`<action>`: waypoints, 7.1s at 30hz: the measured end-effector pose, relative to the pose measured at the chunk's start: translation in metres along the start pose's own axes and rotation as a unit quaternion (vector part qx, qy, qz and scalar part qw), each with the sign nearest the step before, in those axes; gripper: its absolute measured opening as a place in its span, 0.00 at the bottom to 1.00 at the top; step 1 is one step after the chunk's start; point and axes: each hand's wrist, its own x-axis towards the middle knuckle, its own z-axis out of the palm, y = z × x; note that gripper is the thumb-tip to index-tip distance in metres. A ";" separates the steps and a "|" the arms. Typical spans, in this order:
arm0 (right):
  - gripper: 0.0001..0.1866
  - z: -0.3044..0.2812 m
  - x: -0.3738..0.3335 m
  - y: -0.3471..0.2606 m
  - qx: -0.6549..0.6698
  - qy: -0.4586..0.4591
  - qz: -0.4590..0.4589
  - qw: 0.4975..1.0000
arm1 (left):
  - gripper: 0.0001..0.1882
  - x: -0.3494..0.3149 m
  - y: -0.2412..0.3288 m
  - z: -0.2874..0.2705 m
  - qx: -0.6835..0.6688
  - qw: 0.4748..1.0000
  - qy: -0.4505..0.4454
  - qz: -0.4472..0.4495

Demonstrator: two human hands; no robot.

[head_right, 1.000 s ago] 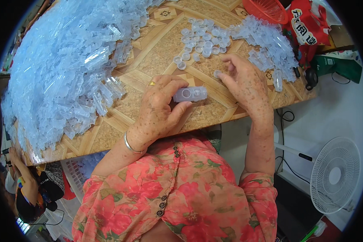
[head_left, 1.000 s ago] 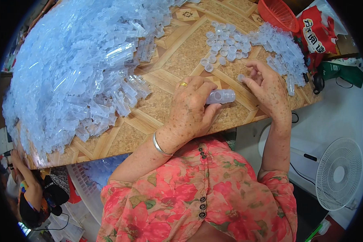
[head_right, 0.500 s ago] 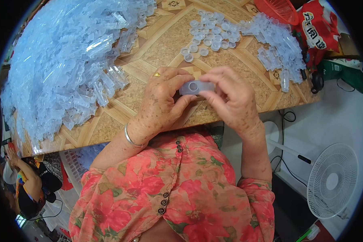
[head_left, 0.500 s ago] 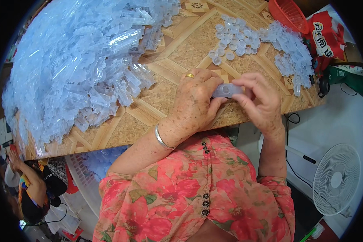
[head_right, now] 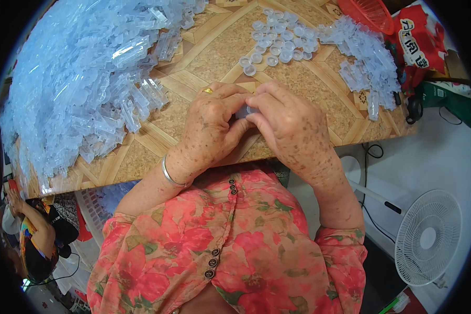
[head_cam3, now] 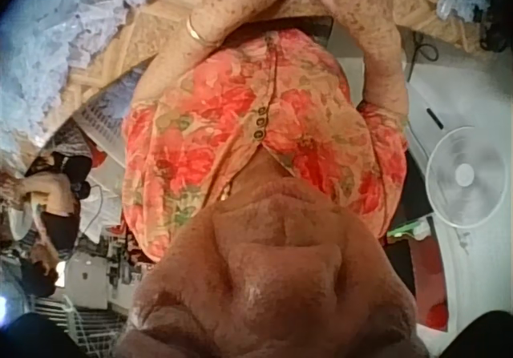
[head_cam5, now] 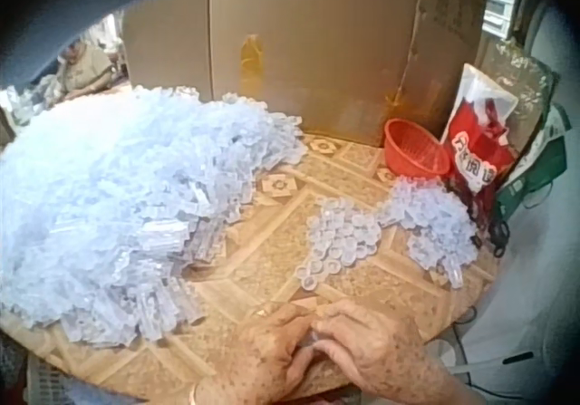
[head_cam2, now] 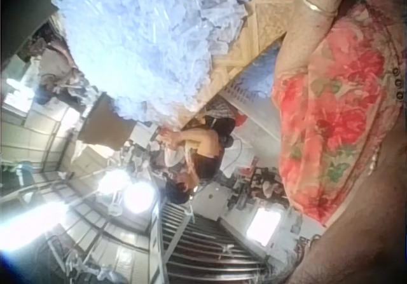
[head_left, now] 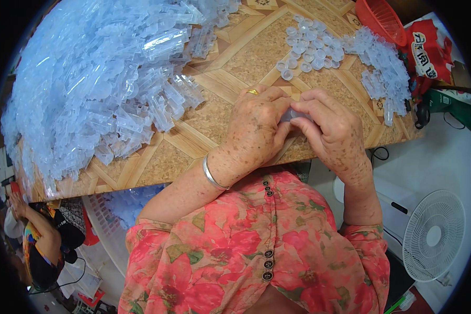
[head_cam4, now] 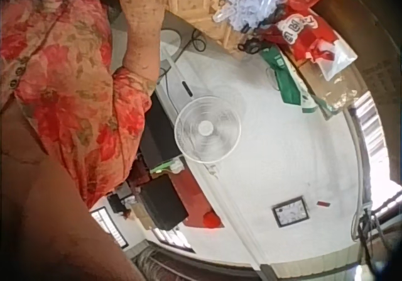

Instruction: The person repeatedly picks up small translucent plastic parts from a large pile on a wooden table, snaps two pieces together, and places the assembled unit into a growing pile. The process is continuous and repetitive throughout the clip.

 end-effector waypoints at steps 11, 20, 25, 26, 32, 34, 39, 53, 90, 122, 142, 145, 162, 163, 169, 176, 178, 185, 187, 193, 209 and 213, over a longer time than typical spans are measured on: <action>0.15 0.006 -0.015 0.002 0.081 0.051 0.071 0.993 | 0.13 0.001 0.005 0.001 -0.012 1.000 0.001 0.002; 0.11 0.005 -0.014 0.006 0.019 0.035 0.025 0.999 | 0.15 0.002 0.006 0.003 -0.001 1.000 -0.025 -0.007; 0.12 0.006 -0.015 0.005 0.041 0.026 0.057 0.997 | 0.15 0.000 0.007 0.003 -0.001 1.000 0.008 0.003; 0.14 0.006 -0.016 0.006 0.062 0.023 0.072 0.995 | 0.16 -0.001 0.007 0.003 -0.001 1.000 0.003 0.000; 0.17 -0.007 -0.017 -0.003 0.067 0.038 0.140 0.987 | 0.20 -0.002 0.012 -0.006 -0.034 0.998 -0.017 -0.045; 0.17 -0.012 -0.016 0.002 0.069 0.028 0.167 0.983 | 0.24 -0.007 0.014 -0.013 -0.046 0.995 -0.024 -0.087; 0.18 -0.009 -0.013 0.026 0.116 -0.036 0.177 0.977 | 0.22 -0.007 0.017 -0.023 -0.121 0.981 -0.064 -0.140; 0.15 -0.004 -0.002 0.036 0.364 -0.188 0.314 0.857 | 0.20 0.002 0.016 -0.009 -0.480 0.774 -0.181 -0.371; 0.21 0.029 -0.034 0.062 0.453 -0.056 0.235 0.858 | 0.17 -0.049 0.034 -0.050 -0.475 0.801 -0.111 -0.348; 0.08 0.017 -0.031 0.035 0.439 0.032 0.349 0.827 | 0.20 0.023 0.016 -0.091 -0.202 0.971 -0.099 -0.077; 0.29 0.062 0.248 0.189 -0.173 0.163 0.157 0.959 | 0.17 0.031 -0.037 -0.053 -0.158 0.982 0.028 -0.100; 0.25 0.057 0.255 0.189 -0.164 0.116 0.173 0.964 | 0.17 0.028 -0.040 -0.053 -0.157 0.982 0.039 -0.097; 0.17 0.034 0.182 0.142 0.041 0.066 0.143 0.987 | 0.16 0.029 -0.042 -0.049 -0.169 0.980 0.021 -0.107; 0.16 0.031 0.174 0.129 0.092 0.078 0.145 0.982 | 0.18 0.029 -0.044 -0.048 -0.218 0.967 0.030 -0.129; 0.13 0.034 0.106 0.046 0.299 0.124 0.097 0.941 | 0.28 0.035 -0.040 -0.049 -0.476 0.844 0.071 -0.235; 0.15 0.046 0.051 0.002 0.169 0.146 -0.017 0.975 | 0.24 0.030 -0.047 -0.050 -0.620 0.741 -0.008 -0.258; 0.16 0.044 0.046 -0.002 0.186 0.169 -0.013 0.968 | 0.23 0.029 -0.047 -0.049 -0.634 0.731 -0.020 -0.252; 0.16 0.041 0.026 0.018 0.200 0.190 0.078 0.958 | 0.30 0.034 -0.048 -0.056 -0.671 0.683 -0.081 -0.276; 0.17 0.037 0.026 0.012 0.219 0.179 0.089 0.955 | 0.29 0.033 -0.048 -0.057 -0.659 0.689 -0.097 -0.285; 0.23 0.039 0.040 0.001 0.269 0.140 0.075 0.950 | 0.28 0.028 -0.049 -0.057 -0.635 0.703 -0.141 -0.287; 0.20 0.020 0.007 0.028 0.142 0.191 0.058 0.970 | 0.43 0.028 -0.038 -0.057 -0.612 0.700 -0.184 -0.317; 0.19 -0.013 -0.019 0.083 -0.048 0.302 0.198 0.931 | 0.40 0.029 -0.035 -0.056 -0.583 0.736 -0.164 -0.302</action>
